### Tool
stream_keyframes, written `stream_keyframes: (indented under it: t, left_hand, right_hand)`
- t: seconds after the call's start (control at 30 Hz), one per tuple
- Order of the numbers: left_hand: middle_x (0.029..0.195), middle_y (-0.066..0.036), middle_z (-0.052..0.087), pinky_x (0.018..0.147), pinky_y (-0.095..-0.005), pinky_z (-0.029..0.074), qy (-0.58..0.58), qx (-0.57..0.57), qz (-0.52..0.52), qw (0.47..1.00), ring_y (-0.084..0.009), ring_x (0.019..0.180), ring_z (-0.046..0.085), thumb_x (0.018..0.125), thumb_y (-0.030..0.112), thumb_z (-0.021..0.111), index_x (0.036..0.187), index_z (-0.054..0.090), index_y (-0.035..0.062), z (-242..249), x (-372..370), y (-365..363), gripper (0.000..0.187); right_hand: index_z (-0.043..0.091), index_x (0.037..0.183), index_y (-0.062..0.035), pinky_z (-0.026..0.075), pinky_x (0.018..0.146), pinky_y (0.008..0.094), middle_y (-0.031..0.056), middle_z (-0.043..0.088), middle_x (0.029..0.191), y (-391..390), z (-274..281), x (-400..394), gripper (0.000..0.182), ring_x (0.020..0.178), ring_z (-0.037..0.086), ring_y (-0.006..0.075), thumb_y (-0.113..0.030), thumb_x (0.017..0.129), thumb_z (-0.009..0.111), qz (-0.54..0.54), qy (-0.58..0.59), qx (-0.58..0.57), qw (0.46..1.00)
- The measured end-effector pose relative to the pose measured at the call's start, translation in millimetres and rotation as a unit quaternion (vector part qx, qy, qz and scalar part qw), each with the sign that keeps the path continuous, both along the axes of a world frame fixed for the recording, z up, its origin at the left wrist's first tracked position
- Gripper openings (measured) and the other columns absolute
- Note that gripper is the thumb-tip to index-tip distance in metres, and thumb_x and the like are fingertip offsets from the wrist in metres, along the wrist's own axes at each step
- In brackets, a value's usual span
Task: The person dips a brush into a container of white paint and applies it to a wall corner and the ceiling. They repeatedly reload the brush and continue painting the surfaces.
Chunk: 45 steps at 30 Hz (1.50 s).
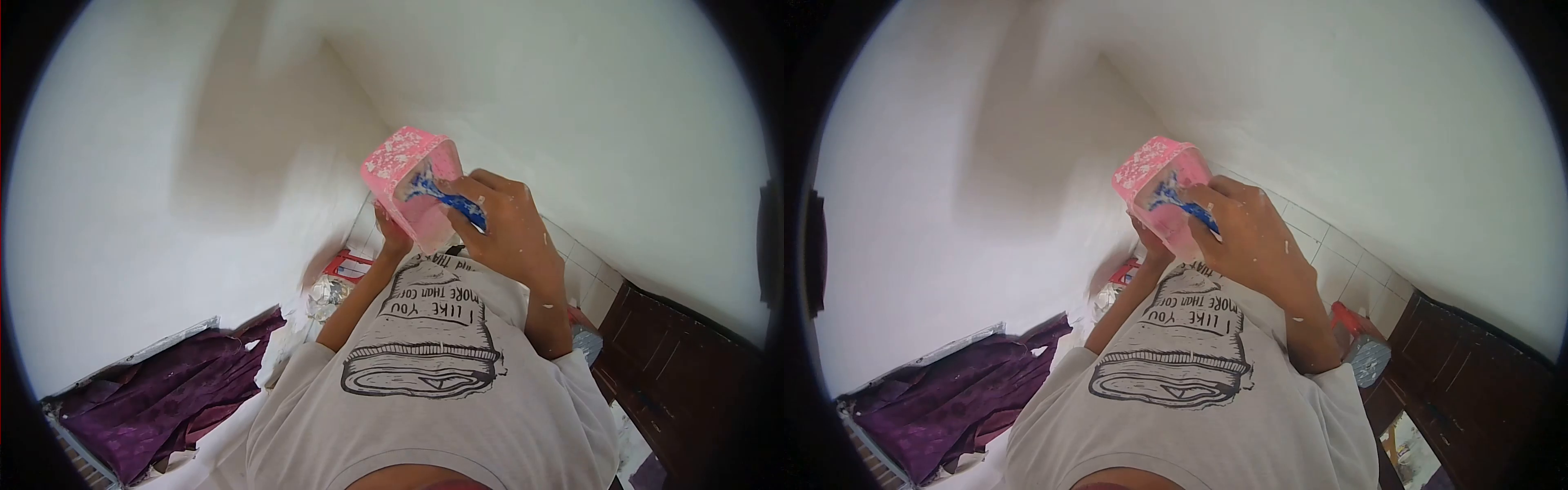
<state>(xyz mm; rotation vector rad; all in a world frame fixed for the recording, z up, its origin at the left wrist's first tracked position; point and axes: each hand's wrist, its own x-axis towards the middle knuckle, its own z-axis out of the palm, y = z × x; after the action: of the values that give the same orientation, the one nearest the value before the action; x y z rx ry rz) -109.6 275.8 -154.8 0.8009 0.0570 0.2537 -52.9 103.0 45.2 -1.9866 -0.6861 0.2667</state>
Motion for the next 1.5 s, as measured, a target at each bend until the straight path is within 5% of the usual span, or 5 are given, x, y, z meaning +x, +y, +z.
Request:
stream_keyframes:
  t: [0.4,0.77,1.03,1.13,1.5]
  left_hand:
    - [0.143,-0.013,0.037,0.109,-0.0484,0.034,0.078,0.009,-0.024,0.997,-0.0330,0.132,0.038,0.082,0.081,0.025,0.146,0.024,0.0122,-47.6,-20.3,11.8,0.094]
    - [0.143,-0.012,0.037,0.107,-0.0466,0.037,0.093,-0.030,0.030,0.995,-0.0312,0.130,0.040,0.089,0.072,0.026,0.145,0.024,0.0123,-6.0,-18.6,11.6,0.082]
    - [0.146,-0.010,0.033,0.110,-0.0461,0.032,0.097,-0.134,0.080,0.983,-0.0292,0.135,0.034,0.090,0.069,0.031,0.146,0.023,0.0127,-4.3,-14.9,19.7,0.080]
    - [0.145,-0.010,0.035,0.109,-0.0445,0.034,0.145,-0.022,0.136,0.980,-0.0287,0.133,0.037,0.091,0.069,0.032,0.145,0.023,0.0116,-8.7,-13.0,19.9,0.080]
    - [0.143,-0.009,0.039,0.107,-0.0489,0.037,0.124,-0.082,0.029,0.988,-0.0310,0.128,0.043,0.089,0.070,0.030,0.146,0.025,0.0157,7.3,20.0,59.0,0.078]
  right_hand:
    - [0.068,0.095,0.0006,0.048,0.076,0.0410,0.0159,0.066,0.082,-9.7,-66.0,-15.3,0.021,0.076,0.062,0.0339,-0.009,0.076,0.066,0.040,-0.040,-0.187,0.981]
    - [0.067,0.098,0.0006,0.050,0.065,0.0404,0.0189,0.062,0.078,18.1,-38.4,-6.4,0.021,0.064,0.060,0.0347,-0.008,0.080,0.061,-0.015,-0.019,-0.004,1.000]
    - [0.068,0.093,0.0013,0.049,0.062,0.0374,0.0192,0.065,0.077,11.9,-80.6,-4.8,0.018,0.067,0.062,0.0334,-0.010,0.079,0.066,0.054,-0.024,-0.133,0.989]
    - [0.068,0.092,0.0021,0.050,0.064,0.0368,0.0199,0.066,0.076,19.9,-91.4,3.3,0.018,0.068,0.063,0.0330,-0.010,0.079,0.066,0.052,0.011,-0.129,0.990]
    - [0.062,0.112,-0.0007,0.049,0.070,0.0388,0.0192,0.065,0.092,30.6,-47.6,40.6,0.033,0.077,0.063,0.0343,-0.007,0.080,0.063,0.020,-0.028,0.027,0.999]
